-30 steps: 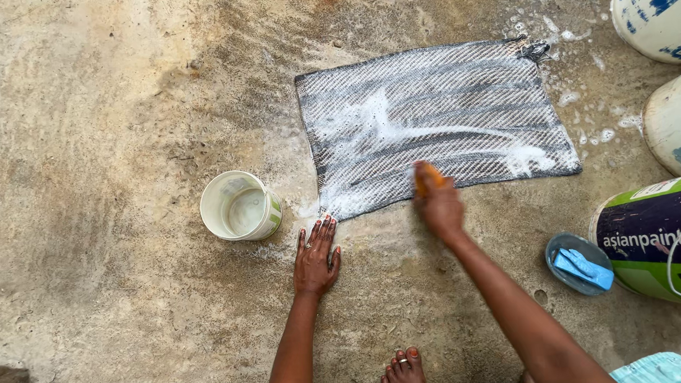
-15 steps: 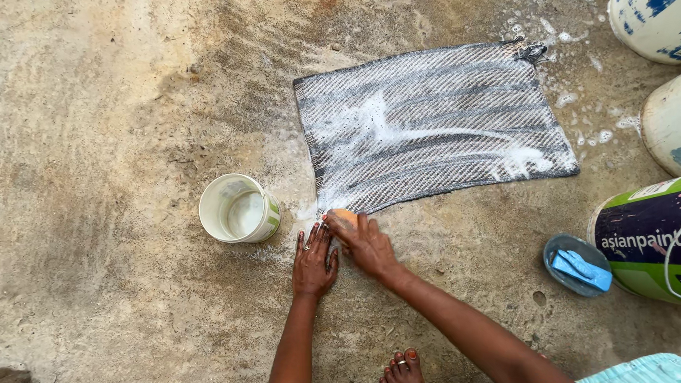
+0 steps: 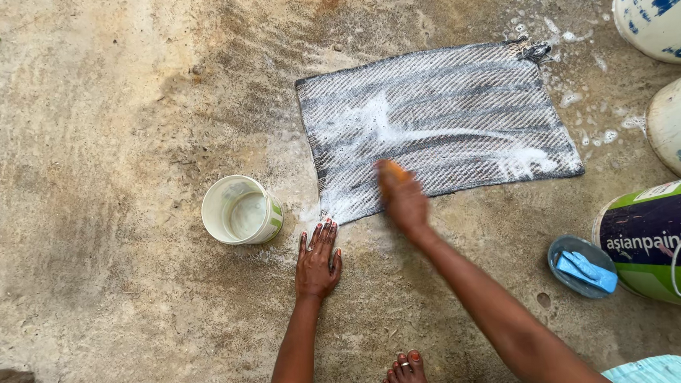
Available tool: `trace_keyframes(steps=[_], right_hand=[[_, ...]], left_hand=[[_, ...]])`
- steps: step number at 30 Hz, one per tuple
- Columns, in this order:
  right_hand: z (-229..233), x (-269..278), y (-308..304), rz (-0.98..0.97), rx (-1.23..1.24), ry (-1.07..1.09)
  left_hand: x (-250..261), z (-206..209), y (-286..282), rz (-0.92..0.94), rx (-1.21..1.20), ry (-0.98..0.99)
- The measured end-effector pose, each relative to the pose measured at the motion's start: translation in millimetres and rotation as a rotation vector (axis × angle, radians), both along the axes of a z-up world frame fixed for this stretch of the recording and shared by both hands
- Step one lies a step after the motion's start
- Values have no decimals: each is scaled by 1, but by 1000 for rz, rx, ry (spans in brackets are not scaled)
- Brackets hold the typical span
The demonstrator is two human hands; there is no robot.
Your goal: The person washes a striped mat by hand on a concrete floor. They apply soapy water from a small container, scrub the surface with a brush, and flip the mat over to continue cleaning.
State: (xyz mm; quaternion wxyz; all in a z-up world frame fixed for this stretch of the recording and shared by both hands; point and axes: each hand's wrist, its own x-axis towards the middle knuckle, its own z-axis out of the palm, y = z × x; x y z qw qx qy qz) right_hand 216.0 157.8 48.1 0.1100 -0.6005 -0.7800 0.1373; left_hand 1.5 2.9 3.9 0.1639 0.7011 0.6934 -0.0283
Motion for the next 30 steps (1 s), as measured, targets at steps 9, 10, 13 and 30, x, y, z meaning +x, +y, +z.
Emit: trace_keyframes(steps=[9, 10, 13, 30], right_hand=[[-3, 100, 89, -143, -20, -53], [-7, 143, 101, -283, -61, -103], [-17, 209, 127, -498, -119, -220], [-8, 120, 160, -108, -14, -139]], left_hand=[[0, 1, -3, 6, 30, -18], [1, 1, -4, -2, 21, -3], [0, -2, -3, -8, 86, -19], [-1, 1, -4, 11, 111, -63]])
